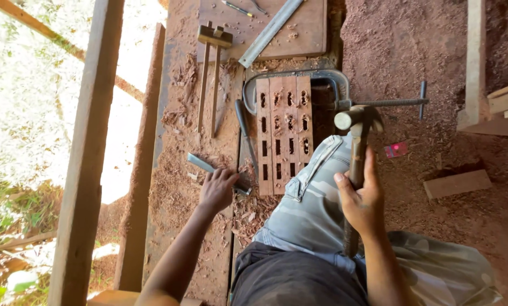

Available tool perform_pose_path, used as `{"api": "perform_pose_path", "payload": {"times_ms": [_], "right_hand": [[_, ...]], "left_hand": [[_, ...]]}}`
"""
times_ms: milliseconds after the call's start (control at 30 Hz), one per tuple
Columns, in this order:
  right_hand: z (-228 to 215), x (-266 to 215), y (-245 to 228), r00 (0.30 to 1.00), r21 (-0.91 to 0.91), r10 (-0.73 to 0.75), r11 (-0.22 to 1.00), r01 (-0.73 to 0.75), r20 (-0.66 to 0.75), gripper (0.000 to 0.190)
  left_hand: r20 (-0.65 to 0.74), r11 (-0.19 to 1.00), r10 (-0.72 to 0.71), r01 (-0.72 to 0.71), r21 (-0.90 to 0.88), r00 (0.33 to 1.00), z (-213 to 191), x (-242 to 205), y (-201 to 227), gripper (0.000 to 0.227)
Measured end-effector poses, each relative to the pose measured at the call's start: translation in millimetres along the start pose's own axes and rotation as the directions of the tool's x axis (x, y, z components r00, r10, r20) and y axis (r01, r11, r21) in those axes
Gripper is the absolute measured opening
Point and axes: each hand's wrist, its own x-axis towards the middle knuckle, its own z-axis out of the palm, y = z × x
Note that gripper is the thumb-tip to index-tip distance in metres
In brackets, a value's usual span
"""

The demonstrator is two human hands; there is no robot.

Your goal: Using a hammer and chisel to carve out rectangular holes in a wooden block.

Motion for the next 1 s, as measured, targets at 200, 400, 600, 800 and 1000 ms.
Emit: {"api": "perform_pose_path", "payload": {"times_ms": [200,400,600,800,1000], "right_hand": [[0,1,0,1.000,0.008,0.023,1.000,-0.023,0.000,0.078],[-3,0,-4,0.999,0.003,0.042,0.999,-0.042,0.002,0.077],[-12,3,-13,0.996,-0.023,-0.022,0.999,0.024,0.092,0.073],[-7,4,8,0.995,-0.017,0.101,0.995,-0.101,0.013,0.077],[-8,5,7,0.996,0.005,0.090,0.996,-0.090,0.024,0.075]], "left_hand": [[-0.118,1.000,-0.018,0.017,-0.011,0.993,-52,19,-11,0.015],[-0.830,0.755,-0.509,-0.344,-0.558,0.228,-231,57,-31,0.016],[-0.418,0.190,-0.908,-0.902,-0.388,-0.012,-347,89,23,0.013],[-0.579,0.026,-0.541,-0.676,-0.737,0.610,-268,150,140,0.033],[-0.664,-0.053,0.004,-0.663,-0.746,0.747,-224,159,172,0.028]]}}
